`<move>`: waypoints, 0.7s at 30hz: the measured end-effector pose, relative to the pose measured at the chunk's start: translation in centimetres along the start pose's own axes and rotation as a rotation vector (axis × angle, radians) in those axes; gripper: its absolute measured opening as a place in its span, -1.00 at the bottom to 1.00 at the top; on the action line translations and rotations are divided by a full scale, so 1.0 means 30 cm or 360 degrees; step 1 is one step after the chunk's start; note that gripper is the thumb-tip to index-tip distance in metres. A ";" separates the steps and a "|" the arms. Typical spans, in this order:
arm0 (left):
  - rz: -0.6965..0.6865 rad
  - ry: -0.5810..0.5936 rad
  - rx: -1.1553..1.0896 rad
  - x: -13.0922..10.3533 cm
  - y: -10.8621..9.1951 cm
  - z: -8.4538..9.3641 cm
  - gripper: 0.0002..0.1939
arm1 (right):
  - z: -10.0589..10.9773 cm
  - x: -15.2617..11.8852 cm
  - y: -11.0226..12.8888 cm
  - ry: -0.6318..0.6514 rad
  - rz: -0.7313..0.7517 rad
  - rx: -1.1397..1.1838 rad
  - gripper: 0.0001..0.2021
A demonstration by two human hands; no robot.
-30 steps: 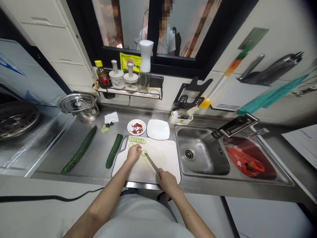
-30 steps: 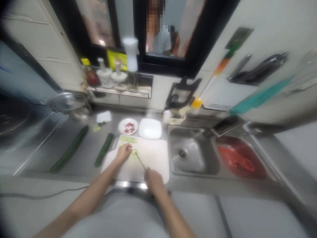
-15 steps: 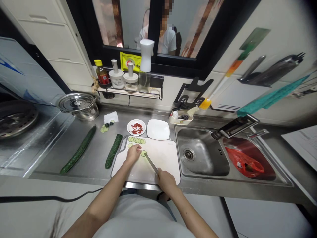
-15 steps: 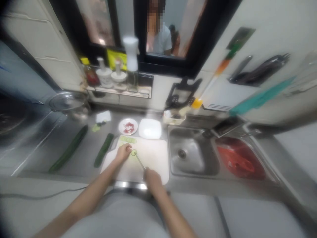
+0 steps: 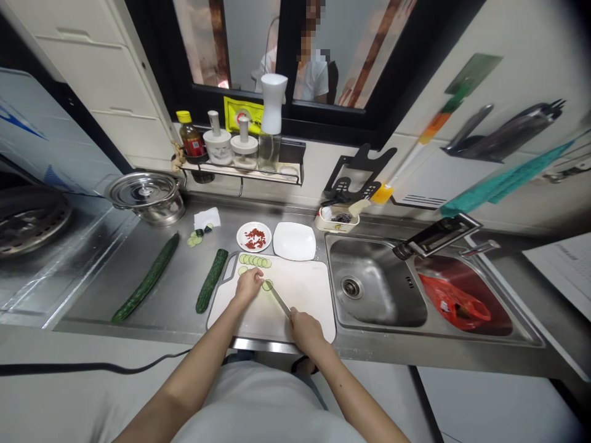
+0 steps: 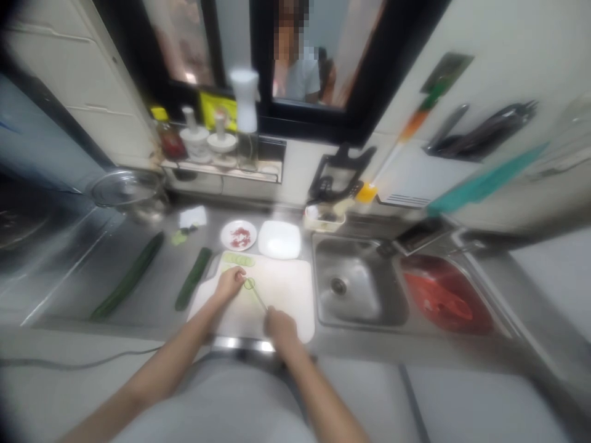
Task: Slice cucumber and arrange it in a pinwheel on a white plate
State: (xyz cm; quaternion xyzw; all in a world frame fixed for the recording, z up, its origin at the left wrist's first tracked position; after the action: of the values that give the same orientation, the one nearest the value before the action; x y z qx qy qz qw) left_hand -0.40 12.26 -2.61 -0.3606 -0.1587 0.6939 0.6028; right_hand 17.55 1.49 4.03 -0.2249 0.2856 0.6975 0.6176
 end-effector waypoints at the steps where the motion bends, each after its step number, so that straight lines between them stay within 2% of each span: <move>1: -0.0002 -0.0003 0.0000 0.000 0.000 0.000 -0.82 | 0.003 -0.002 0.003 0.0001 0.0002 -0.0003 -0.71; 14: 0.0013 -0.0002 -0.0040 0.001 -0.002 0.007 -0.84 | 0.009 -0.001 0.011 -0.0043 -0.0001 0.0000 -0.70; 21: -0.0007 -0.0002 -0.0035 0.004 -0.003 0.006 -0.85 | -0.016 -0.011 -0.011 -0.0068 -0.0020 -0.0019 -0.71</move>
State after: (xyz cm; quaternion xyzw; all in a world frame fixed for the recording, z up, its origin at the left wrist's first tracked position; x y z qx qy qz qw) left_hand -0.45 12.43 -2.46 -0.3665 -0.1676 0.6909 0.6002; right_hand 17.91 0.95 3.84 -0.2155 0.2668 0.7000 0.6265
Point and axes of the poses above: each hand's wrist, its own x-axis towards the middle knuckle, its own z-axis out of the back of the hand, y = z × x, the point moved 9 cm from there along x, towards the middle knuckle, and after that the axes turned 5 degrees about y, right-handed, at the moved point
